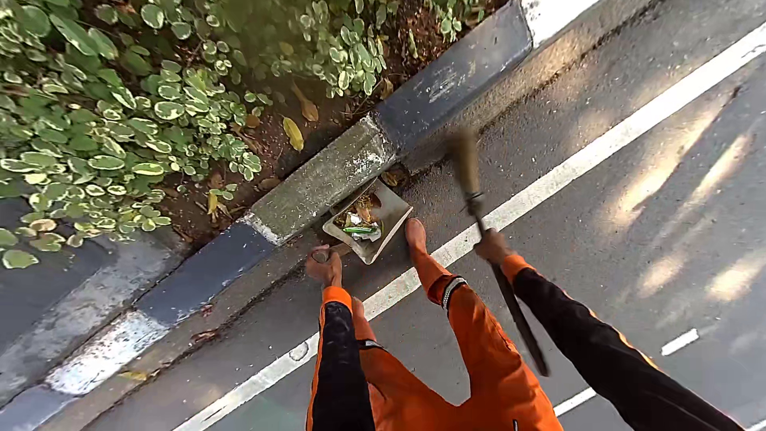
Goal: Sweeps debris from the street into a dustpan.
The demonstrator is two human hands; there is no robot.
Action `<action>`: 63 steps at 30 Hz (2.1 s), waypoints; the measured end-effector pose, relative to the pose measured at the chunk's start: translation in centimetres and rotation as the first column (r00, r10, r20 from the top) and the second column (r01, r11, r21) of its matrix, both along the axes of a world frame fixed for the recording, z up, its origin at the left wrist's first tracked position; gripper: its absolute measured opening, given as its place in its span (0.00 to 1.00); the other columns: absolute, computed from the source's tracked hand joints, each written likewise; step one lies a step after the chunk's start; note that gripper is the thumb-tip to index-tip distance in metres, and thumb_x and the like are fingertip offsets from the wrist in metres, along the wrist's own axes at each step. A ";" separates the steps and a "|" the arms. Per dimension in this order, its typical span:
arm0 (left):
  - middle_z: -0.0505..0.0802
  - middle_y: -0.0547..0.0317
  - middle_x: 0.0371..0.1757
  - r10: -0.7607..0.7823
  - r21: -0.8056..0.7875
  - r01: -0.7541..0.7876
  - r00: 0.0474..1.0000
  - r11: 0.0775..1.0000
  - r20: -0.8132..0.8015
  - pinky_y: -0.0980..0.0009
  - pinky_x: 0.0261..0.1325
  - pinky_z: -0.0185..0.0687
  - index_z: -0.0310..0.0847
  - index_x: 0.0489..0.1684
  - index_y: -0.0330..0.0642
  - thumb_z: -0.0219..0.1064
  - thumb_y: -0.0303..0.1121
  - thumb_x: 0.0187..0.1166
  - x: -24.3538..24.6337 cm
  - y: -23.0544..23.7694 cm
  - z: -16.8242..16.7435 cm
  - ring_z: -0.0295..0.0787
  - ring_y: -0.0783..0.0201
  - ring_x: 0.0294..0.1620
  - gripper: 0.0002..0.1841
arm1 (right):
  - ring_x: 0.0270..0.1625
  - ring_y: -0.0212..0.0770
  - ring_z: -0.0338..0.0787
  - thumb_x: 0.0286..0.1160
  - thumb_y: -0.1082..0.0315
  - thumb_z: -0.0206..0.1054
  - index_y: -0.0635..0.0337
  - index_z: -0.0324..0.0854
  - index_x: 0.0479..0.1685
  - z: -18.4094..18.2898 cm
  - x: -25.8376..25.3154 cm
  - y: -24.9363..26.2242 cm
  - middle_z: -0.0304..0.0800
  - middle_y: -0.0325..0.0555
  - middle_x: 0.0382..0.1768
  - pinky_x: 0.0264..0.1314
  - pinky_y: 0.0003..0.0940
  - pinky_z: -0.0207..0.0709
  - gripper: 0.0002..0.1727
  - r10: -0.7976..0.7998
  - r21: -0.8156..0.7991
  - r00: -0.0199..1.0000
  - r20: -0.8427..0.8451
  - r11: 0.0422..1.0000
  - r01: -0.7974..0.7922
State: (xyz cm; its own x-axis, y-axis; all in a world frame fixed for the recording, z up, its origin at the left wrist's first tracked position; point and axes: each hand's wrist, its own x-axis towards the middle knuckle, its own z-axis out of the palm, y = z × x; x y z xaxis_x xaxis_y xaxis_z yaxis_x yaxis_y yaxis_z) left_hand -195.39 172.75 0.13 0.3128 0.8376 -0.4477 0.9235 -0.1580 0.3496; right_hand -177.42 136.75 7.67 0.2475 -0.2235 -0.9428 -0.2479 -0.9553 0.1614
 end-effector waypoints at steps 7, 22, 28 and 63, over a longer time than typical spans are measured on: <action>0.94 0.45 0.40 0.190 -0.077 -0.174 0.890 0.982 0.414 0.64 0.54 0.90 0.83 0.39 0.21 0.77 0.17 0.58 -17.6 6.5 2.1 0.93 0.63 0.43 0.13 | 0.20 0.40 0.76 0.81 0.58 0.71 0.66 0.80 0.53 9.9 -15.1 0.1 0.78 0.47 0.25 0.26 0.40 0.76 0.18 -0.438 0.050 0.890 -0.129 0.893 0.447; 0.93 0.54 0.37 0.166 0.075 -0.237 0.844 0.969 0.510 0.76 0.54 0.88 0.79 0.37 0.21 0.74 0.18 0.56 -41.8 24.2 1.3 0.91 0.74 0.43 0.13 | 0.69 0.68 0.86 0.73 0.61 0.65 0.65 0.77 0.76 -8.4 -23.1 23.5 0.86 0.70 0.66 0.73 0.67 0.74 0.30 0.216 -0.146 0.839 0.499 0.976 -0.165; 0.92 0.38 0.46 0.297 0.087 -0.321 0.931 0.943 0.212 0.66 0.57 0.85 0.82 0.52 0.20 0.77 0.22 0.62 -40.4 29.5 0.9 0.90 0.61 0.47 0.20 | 0.21 0.37 0.75 0.82 0.62 0.66 0.64 0.78 0.53 5.4 -27.8 25.2 0.75 0.44 0.25 0.27 0.37 0.74 0.13 -0.058 0.031 0.968 -0.244 0.997 0.068; 0.94 0.41 0.50 0.276 0.106 -0.267 0.958 0.958 -0.078 0.49 0.62 0.83 0.88 0.52 0.33 0.79 0.28 0.61 -38.0 34.5 1.2 0.92 0.47 0.55 0.19 | 0.68 0.72 0.84 0.67 0.68 0.73 0.72 0.78 0.67 0.4 -33.7 38.2 0.83 0.73 0.65 0.64 0.73 0.76 0.28 0.387 0.098 0.894 -0.227 0.922 -0.375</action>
State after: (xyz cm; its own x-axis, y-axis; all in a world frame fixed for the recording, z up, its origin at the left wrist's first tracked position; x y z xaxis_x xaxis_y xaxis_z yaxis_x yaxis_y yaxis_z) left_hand -233.39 207.22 1.30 0.0296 0.9249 -0.3790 0.9632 0.0749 0.2581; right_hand -211.13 174.94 8.05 0.0719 -0.1075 -0.9916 0.1764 -0.9771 0.1187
